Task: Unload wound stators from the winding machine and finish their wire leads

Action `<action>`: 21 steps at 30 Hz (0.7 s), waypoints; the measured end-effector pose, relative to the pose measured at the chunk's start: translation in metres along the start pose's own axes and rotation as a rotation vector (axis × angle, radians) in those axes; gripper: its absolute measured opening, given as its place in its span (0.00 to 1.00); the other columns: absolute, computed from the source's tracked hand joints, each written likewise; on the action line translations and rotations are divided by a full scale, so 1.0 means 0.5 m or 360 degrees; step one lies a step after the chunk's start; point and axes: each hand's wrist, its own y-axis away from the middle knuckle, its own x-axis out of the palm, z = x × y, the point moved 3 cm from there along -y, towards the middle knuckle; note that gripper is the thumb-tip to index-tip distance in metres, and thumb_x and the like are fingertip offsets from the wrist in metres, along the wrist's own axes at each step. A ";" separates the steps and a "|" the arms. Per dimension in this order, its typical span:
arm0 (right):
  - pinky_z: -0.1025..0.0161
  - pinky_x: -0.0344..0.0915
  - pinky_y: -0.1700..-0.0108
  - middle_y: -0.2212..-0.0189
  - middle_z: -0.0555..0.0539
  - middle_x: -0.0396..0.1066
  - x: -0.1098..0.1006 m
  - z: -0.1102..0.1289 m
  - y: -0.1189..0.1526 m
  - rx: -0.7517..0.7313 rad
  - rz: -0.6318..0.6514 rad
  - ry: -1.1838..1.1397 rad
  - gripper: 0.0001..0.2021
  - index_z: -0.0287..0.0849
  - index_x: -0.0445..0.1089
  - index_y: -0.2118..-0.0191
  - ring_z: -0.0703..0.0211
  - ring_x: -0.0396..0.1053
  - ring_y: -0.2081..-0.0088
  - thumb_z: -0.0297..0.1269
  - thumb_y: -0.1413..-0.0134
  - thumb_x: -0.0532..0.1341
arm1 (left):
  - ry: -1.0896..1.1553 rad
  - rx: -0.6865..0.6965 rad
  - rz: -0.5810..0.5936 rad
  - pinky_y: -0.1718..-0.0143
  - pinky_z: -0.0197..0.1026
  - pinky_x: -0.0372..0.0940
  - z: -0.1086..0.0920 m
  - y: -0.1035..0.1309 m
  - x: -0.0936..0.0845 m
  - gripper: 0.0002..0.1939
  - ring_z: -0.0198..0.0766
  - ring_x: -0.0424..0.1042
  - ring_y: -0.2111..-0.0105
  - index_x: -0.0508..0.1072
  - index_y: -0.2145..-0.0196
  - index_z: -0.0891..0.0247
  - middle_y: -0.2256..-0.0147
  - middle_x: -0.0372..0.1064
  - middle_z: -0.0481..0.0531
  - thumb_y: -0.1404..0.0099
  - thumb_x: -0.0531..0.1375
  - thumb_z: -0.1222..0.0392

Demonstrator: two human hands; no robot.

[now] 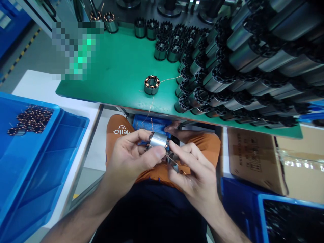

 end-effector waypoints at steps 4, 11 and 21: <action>0.65 0.73 0.63 0.61 0.53 0.66 -0.001 0.001 -0.002 0.0006 -0.0007 0.0002 0.42 0.69 0.71 0.24 0.62 0.69 0.64 0.21 0.35 0.71 | 0.0012 0.0007 0.0016 0.62 0.32 0.82 0.004 0.002 -0.003 0.07 0.36 0.84 0.67 0.88 0.63 0.56 0.64 0.86 0.46 0.32 0.77 0.68; 0.64 0.75 0.62 0.63 0.50 0.77 0.030 -0.076 -0.028 0.0252 0.0397 -0.0028 0.29 0.53 0.78 0.27 0.60 0.75 0.65 0.31 0.31 0.68 | -0.0013 0.0276 -0.0397 0.62 0.33 0.81 0.069 -0.032 -0.072 0.18 0.39 0.86 0.66 0.84 0.65 0.60 0.65 0.84 0.50 0.39 0.84 0.48; 0.29 0.78 0.35 0.33 0.19 0.77 0.110 -0.395 0.033 0.0655 0.0832 0.0617 0.50 0.28 0.64 0.20 0.20 0.72 0.27 0.62 0.35 0.55 | -0.0976 0.0580 -0.1487 0.51 0.41 0.79 -0.173 0.200 -0.425 0.27 0.46 0.86 0.55 0.78 0.59 0.58 0.59 0.84 0.52 0.41 0.80 0.37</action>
